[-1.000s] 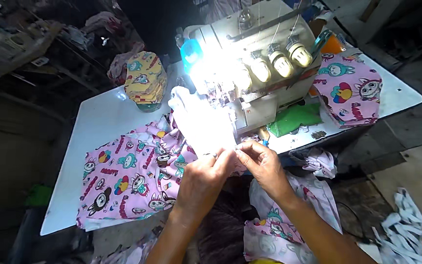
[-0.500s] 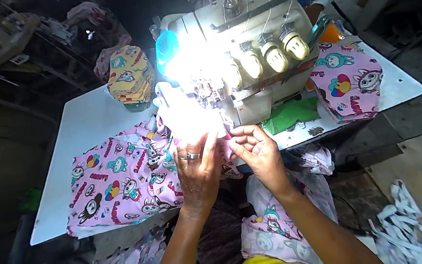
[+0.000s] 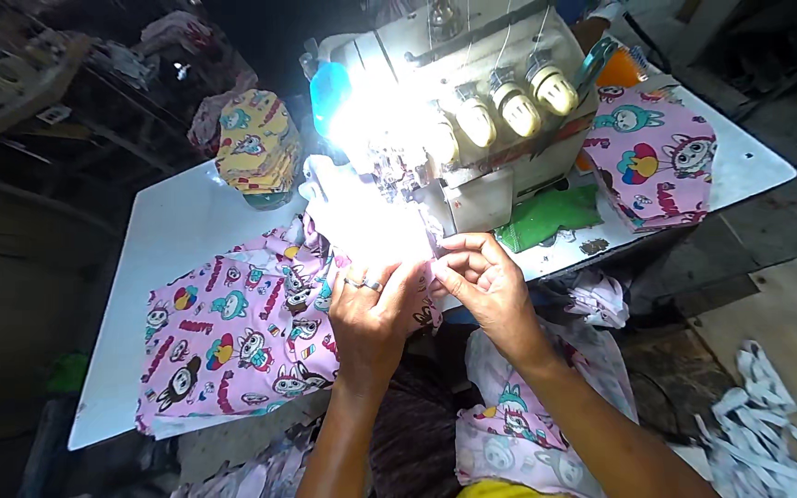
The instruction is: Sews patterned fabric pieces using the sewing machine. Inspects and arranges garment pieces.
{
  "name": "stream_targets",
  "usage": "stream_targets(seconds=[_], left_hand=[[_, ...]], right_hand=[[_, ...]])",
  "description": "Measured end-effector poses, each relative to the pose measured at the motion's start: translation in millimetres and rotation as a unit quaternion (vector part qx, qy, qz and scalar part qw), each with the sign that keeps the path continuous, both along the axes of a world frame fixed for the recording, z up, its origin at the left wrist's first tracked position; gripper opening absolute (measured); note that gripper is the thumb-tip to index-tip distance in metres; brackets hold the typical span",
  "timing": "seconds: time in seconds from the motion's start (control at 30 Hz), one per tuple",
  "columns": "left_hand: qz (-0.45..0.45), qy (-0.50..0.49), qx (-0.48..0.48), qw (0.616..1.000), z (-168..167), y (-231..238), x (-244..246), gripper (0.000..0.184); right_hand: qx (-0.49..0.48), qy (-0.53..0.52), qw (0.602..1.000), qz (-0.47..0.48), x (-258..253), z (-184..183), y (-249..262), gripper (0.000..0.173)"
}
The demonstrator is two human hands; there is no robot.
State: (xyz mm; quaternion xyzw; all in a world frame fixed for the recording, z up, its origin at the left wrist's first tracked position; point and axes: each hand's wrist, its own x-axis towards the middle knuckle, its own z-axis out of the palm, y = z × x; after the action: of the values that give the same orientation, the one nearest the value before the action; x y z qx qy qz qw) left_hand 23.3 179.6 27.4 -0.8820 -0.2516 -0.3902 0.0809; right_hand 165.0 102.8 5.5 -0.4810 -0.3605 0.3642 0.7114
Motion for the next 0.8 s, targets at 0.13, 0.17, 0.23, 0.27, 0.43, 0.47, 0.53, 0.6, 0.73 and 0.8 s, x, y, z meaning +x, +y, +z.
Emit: stream_targets(seconds=[0.13,0.17,0.23,0.27,0.43,0.47,0.53,0.6,0.73,0.8], left_hand=[[-0.019,0.006,-0.014,1.000,3,-5,-2,0.012],[-0.019,0.013,-0.013,1.000,3,-7,-3,0.012],[-0.014,0.026,-0.008,1.000,3,-7,-4,0.011],[-0.013,0.030,-0.007,0.999,3,-7,-4,0.010],[-0.019,0.029,-0.003,0.999,0,-6,-2,0.011],[-0.023,0.015,0.001,1.000,-3,-5,-1,0.012],[-0.025,0.006,0.011,1.000,-14,1,2,0.031],[-0.031,0.021,0.025,0.999,-22,11,-2,0.034],[-0.073,0.089,0.025,0.993,-14,15,-24,0.034],[-0.069,0.131,0.019,0.989,-5,9,-30,0.037]], right_hand=[[-0.002,-0.017,1.000,-0.010,1,-2,0,0.037],[-0.002,-0.020,1.000,-0.012,1,-3,0,0.037],[-0.006,-0.021,1.000,-0.009,2,-2,0,0.038],[-0.006,-0.017,1.000,-0.005,2,-2,0,0.037],[-0.002,-0.030,1.000,0.003,5,0,4,0.030],[-0.001,-0.037,0.999,0.002,6,1,5,0.030],[0.007,-0.055,0.998,-0.002,7,5,5,0.031],[0.009,-0.087,0.996,-0.011,5,9,2,0.026],[0.019,-0.145,0.989,-0.029,0,2,-6,0.015],[0.024,-0.184,0.982,-0.046,1,-2,-5,0.014]])
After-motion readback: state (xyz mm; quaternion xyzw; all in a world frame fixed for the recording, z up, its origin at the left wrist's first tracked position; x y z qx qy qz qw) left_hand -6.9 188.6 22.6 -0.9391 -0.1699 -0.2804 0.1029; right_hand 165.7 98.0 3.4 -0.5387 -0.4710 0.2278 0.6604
